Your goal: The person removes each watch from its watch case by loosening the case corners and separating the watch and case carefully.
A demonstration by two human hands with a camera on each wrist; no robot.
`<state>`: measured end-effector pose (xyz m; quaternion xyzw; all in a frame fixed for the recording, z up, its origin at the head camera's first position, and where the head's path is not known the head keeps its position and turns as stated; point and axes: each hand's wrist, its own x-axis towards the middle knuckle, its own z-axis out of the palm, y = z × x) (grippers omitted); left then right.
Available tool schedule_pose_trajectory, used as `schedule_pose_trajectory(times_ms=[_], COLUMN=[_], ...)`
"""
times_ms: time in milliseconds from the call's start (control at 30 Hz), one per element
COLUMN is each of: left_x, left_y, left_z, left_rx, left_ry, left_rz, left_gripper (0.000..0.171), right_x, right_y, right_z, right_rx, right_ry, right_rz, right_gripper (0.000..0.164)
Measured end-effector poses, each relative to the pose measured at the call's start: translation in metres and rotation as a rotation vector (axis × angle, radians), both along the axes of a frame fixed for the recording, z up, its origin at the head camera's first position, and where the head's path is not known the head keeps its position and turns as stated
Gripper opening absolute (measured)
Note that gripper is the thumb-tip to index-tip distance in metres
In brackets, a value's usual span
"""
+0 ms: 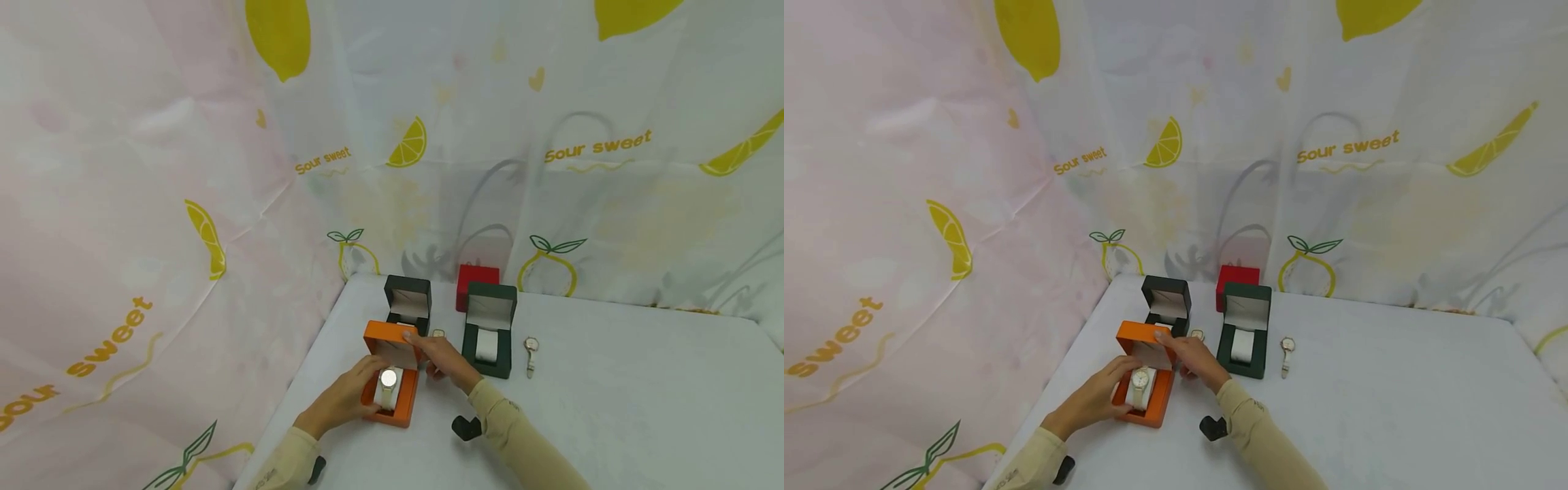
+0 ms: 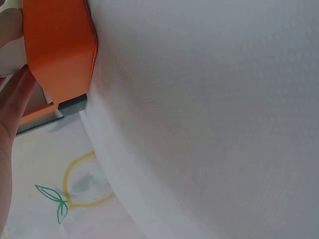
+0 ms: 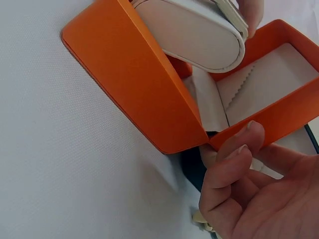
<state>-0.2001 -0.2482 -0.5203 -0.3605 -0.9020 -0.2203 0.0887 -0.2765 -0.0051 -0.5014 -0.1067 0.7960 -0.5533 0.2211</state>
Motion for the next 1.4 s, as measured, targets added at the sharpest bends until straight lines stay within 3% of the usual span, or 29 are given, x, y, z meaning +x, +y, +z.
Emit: schedule_pose_trajectory(times_ms=[200,367,567,800,933,1033,1133,1200,1267,1400], left_x=[0.002,0.002,0.003,0.005,0.010,0.014,0.017,0.019,0.019,0.019], left_y=[-0.001,-0.004,-0.006,-0.002,0.003,0.006,0.006,0.006,0.006,0.006], left_z=[0.001,0.003,0.006,0.011,0.023,0.033,0.039,0.041,0.042,0.042], left_rx=[0.190,0.382,0.463,0.494,0.515,0.524,0.534,0.543,0.553,0.584], left_ry=[-0.073,-0.205,-0.306,-0.336,-0.354,-0.354,-0.355,-0.357,-0.362,-0.383], left_rz=[-0.006,-0.017,0.011,0.036,0.014,-0.017,-0.036,-0.038,-0.037,-0.041], left_gripper=[0.082,0.081,0.080,0.079,0.078,0.076,0.075,0.074,0.074,0.074], right_x=[0.002,0.009,0.016,0.025,0.033,0.043,0.053,0.057,0.061,0.068], right_y=[-0.001,0.000,0.005,0.010,0.012,0.013,0.014,0.014,0.013,0.009], right_z=[-0.001,0.006,0.014,0.018,0.020,0.019,0.015,0.012,0.008,0.000], right_rx=[0.002,0.071,0.193,0.200,0.167,0.099,-0.001,-0.047,-0.071,-0.065], right_ry=[-0.003,0.015,0.151,0.250,0.423,0.675,0.931,1.051,1.117,1.155], right_rz=[-0.001,-0.009,-0.048,-0.100,-0.162,-0.206,-0.161,-0.099,-0.036,0.058], right_gripper=[0.081,0.086,0.083,0.084,0.077,0.063,0.054,0.054,0.059,0.072])
